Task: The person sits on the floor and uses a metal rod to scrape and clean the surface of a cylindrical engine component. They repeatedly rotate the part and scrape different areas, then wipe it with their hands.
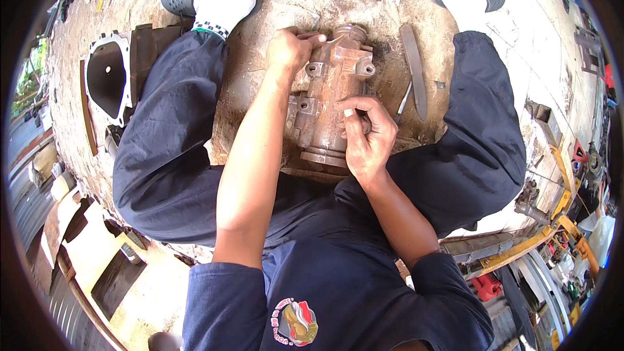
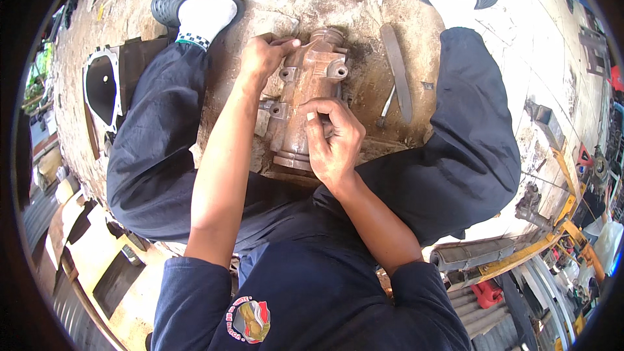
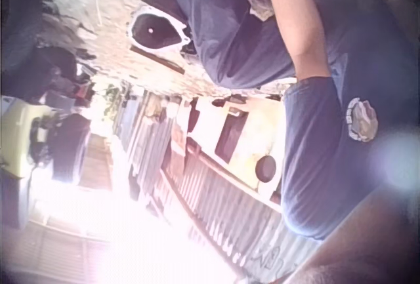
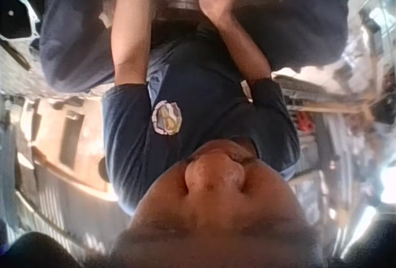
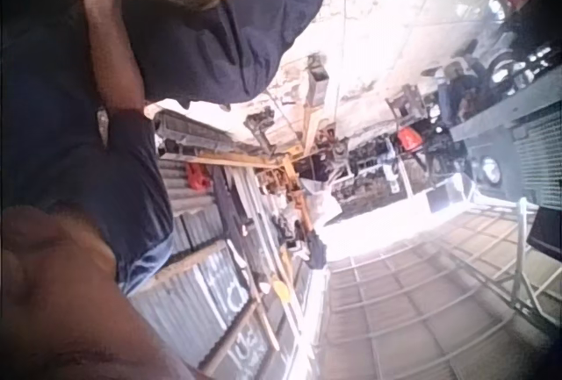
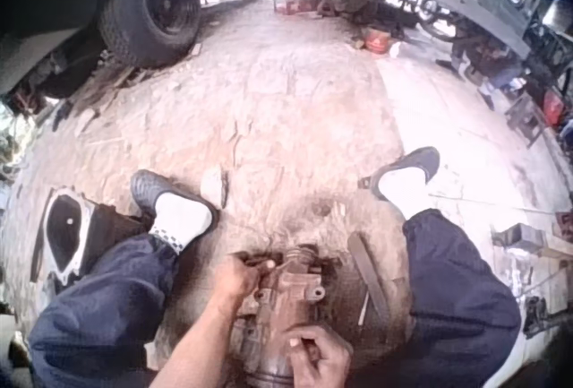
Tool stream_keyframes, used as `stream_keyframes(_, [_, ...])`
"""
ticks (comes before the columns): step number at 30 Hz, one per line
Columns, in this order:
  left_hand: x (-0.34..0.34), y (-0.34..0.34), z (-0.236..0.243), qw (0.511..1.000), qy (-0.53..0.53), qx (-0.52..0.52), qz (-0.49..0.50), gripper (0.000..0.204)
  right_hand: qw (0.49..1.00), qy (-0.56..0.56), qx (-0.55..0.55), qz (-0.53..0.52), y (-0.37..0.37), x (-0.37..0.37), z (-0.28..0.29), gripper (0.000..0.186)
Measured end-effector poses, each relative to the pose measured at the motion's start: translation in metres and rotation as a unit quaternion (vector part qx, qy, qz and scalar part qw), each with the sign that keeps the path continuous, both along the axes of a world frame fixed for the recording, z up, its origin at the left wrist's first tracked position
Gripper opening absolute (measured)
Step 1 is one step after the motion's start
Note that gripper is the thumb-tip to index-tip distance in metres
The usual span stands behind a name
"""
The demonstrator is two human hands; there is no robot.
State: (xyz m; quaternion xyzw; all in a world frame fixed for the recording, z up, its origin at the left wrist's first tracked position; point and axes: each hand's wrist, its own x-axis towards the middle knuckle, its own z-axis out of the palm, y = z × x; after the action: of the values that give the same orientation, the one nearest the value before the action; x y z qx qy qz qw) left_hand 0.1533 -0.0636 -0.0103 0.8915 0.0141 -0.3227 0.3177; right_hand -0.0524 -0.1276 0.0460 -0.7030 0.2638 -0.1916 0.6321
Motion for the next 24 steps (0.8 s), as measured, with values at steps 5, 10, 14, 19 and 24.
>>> stream_keyframes(5, [-0.021,0.028,-0.023,0.996,-0.003,-0.089,0.003,0.057,0.998,0.003,0.059,-0.028,0.001,-0.006,-0.001,0.009])
stream_keyframes(10, [0.006,-0.001,0.004,0.997,0.038,-0.060,-0.004,0.056,1.000,0.004,-0.011,0.002,0.000,0.001,0.003,0.009])
stream_keyframes(14, [-0.016,0.019,-0.018,0.993,0.045,-0.106,0.013,0.049,1.000,0.012,-0.003,-0.012,-0.002,-0.008,-0.002,0.009])
stream_keyframes(19, [-0.004,0.017,0.004,0.996,0.083,-0.033,-0.010,0.044,1.000,0.012,-0.001,-0.015,0.002,-0.005,0.002,0.010])
stream_keyframes(24, [-0.001,0.007,-0.012,0.998,0.048,-0.033,-0.026,0.076,1.000,0.002,0.008,-0.019,0.001,-0.004,0.000,0.010])
